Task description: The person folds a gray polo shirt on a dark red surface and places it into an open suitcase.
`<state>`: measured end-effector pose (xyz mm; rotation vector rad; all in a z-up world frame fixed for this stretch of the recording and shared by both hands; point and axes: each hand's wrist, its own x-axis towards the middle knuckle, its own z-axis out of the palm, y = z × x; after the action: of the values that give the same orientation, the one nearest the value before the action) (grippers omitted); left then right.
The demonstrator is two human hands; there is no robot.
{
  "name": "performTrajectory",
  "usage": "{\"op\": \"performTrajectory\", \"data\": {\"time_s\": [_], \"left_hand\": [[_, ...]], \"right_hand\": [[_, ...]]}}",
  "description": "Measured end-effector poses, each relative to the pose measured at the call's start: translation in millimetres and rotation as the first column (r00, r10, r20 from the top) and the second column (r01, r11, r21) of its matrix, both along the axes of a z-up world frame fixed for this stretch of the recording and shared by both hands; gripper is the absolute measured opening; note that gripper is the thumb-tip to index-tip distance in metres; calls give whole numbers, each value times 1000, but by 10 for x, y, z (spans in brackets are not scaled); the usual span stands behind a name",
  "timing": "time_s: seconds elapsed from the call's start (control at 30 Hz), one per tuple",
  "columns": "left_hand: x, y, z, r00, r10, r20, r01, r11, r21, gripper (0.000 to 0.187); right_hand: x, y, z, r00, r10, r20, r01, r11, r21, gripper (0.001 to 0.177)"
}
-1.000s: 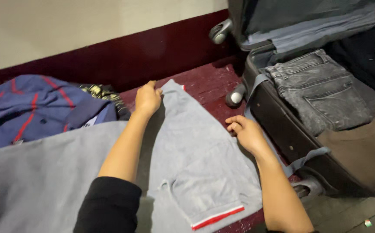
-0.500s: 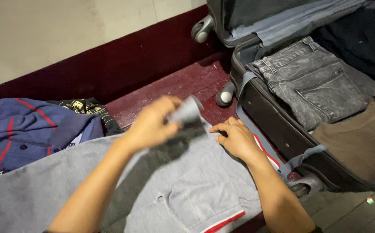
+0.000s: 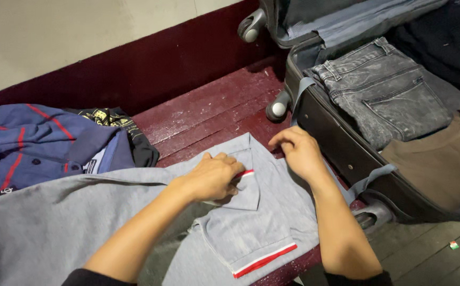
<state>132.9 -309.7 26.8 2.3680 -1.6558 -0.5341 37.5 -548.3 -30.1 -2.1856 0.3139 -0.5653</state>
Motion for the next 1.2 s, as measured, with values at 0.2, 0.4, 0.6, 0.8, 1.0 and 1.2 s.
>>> {"op": "performTrajectory", "data": {"time_s": [0.2, 0.4, 0.6, 0.8, 1.0, 1.2], "left_hand": [[461, 110, 252, 974, 166, -151, -222, 810, -543, 39], [567, 274, 817, 848, 405, -343, -526, 552, -647, 25], [150, 459, 1227, 905, 72, -419, -391, 530, -753, 20], [-544, 647, 1314, 957, 20, -290, -210, 737, -642, 25], [-1087, 649, 910, 903, -190, -386, -42, 855, -517, 30], [-1300, 689, 555, 906, -245, -345, 16, 835, -550, 24]], "right_hand": [[-75, 120, 77, 962, 100, -254, -146, 975, -168, 22], [-52, 148, 65, 956, 73, -284, -134, 970, -203, 23], [-47, 132, 46, 953, 76, -292, -133, 974, -182, 24], [68, -38, -283, 983, 40, -178, -88, 960, -266, 18], [108, -196, -408, 958, 96, -270, -46, 982, 184, 17], [49, -195, -288, 943, 293, -155, -257, 942, 216, 39]]}}
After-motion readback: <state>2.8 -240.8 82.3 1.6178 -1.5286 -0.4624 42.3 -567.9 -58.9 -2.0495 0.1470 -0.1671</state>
